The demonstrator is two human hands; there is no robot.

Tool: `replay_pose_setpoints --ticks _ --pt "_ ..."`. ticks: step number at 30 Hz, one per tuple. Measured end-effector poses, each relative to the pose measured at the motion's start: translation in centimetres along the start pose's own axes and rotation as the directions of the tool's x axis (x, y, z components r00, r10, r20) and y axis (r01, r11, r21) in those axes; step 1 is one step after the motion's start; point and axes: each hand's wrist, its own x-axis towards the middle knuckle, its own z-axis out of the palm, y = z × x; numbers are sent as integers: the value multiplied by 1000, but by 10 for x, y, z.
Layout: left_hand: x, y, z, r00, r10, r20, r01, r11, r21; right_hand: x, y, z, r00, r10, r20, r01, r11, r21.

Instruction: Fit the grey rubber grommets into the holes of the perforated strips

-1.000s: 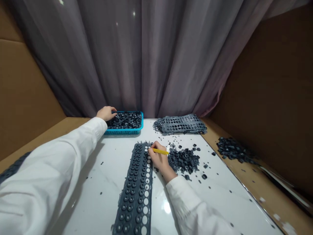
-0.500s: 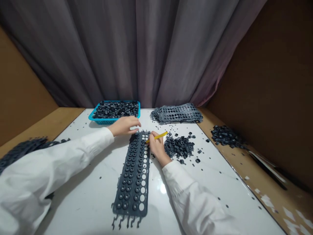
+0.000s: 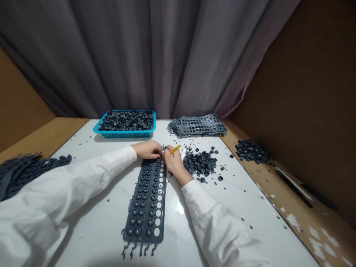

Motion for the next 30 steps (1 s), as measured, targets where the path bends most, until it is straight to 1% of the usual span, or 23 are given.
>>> replay_pose_setpoints --ticks 3,5,8,10,12,13,14,15,16,17,18,20,21,23,25,27,30 --pt "5 -1 -1 999 -14 38 12 998 58 0 -3 -1 1000 3 13 -2 998 -63" --pt "7 -2 1 998 -6 67 -1 996 91 -1 -6 -2 1000 -11 12 12 995 -103" --pt "6 -3 6 997 28 71 -33 996 79 -1 -9 -4 1000 -27 11 28 990 -138" --pt "1 -4 8 999 30 16 -30 999 30 -1 -10 -5 1000 -8 22 11 991 -133" --pt "-6 -4 8 993 -23 -113 18 999 -43 -1 -11 -5 999 18 34 -14 992 -123" --pt "-10 -4 6 977 -78 -201 62 994 -88 -1 -11 -4 999 25 34 -20 993 -120" --pt "-14 -5 4 946 -149 -287 112 983 -142 0 -10 -4 999 27 35 -22 993 -118" --pt "-18 -5 1 906 -226 -357 158 965 -210 0 -9 -4 999 25 38 -21 994 -109" --pt "-22 -6 -2 866 -300 -399 193 938 -287 0 -8 -4 999 24 43 -20 995 -93" --pt "-25 -6 -4 840 -361 -406 213 906 -365 0 -7 -4 998 21 52 -17 998 -67" --pt "-27 -5 -6 831 -403 -383 222 872 -437 0 -5 -5 998 18 59 -16 999 -34" --pt "-31 -2 -4 845 -443 -299 234 810 -539 1 -3 -6 998 24 66 -27 999 39" --pt "-32 1 -2 855 -446 -264 242 794 -558 2 -1 -7 997 36 67 -41 997 71" --pt "-32 6 4 881 -420 -219 246 802 -545 3 0 -8 994 76 82 -85 989 117" --pt "-30 11 10 912 -352 -210 224 857 -465 4 0 -9 987 114 113 -128 983 132" --pt "-26 15 13 944 -262 -200 187 926 -329 4 0 -9 983 127 133 -144 982 121" --pt "-20 18 14 965 -185 -185 160 977 -141 4 0 -8 983 127 136 -139 986 86"
